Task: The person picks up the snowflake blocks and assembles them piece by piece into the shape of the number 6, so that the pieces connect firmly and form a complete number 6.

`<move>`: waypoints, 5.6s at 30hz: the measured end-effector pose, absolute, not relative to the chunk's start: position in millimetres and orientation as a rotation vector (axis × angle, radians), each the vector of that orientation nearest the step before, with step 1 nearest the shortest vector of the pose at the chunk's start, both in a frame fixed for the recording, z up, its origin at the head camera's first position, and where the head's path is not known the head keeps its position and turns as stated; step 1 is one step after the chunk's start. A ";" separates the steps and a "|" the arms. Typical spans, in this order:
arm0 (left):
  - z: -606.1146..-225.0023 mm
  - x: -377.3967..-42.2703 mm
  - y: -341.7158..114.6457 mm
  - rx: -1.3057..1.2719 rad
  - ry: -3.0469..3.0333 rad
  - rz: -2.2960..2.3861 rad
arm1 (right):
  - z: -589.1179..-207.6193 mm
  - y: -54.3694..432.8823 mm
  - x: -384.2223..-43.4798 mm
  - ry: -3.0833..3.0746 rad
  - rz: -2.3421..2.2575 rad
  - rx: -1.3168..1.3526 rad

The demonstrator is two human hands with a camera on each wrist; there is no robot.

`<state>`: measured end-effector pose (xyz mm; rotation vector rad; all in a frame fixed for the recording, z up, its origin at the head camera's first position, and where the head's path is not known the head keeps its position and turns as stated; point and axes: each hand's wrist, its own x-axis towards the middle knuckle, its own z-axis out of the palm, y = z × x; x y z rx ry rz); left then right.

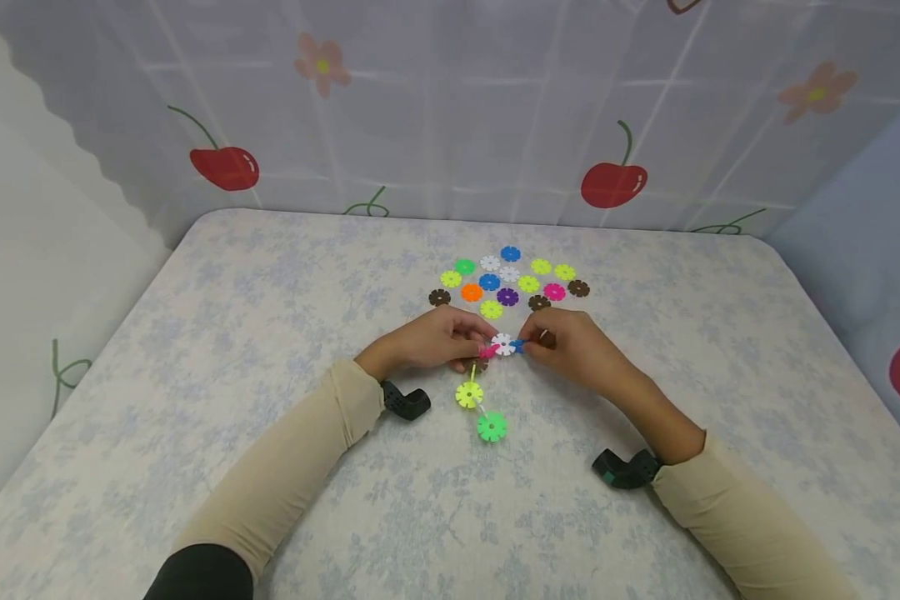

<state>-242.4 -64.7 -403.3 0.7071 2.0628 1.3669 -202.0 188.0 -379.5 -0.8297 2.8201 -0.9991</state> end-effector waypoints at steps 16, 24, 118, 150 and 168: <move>-401.2 -237.4 -59.6 0.631 2.125 1.322 | -381.2 184.6 -200.0 2.822 -0.981 -0.825; -401.7 -237.6 -56.2 0.656 2.114 1.337 | -381.0 186.3 -200.3 2.860 -0.946 -0.826; -403.8 -236.1 -55.3 0.640 2.204 1.307 | -389.6 210.0 -215.8 2.239 -1.465 -0.246; -403.8 -235.7 -55.7 0.649 2.209 1.308 | -382.1 256.1 -230.2 2.911 -0.764 -0.233; -401.7 -234.4 -58.6 0.641 2.201 1.347 | -368.5 241.5 -217.3 2.695 -0.965 -0.335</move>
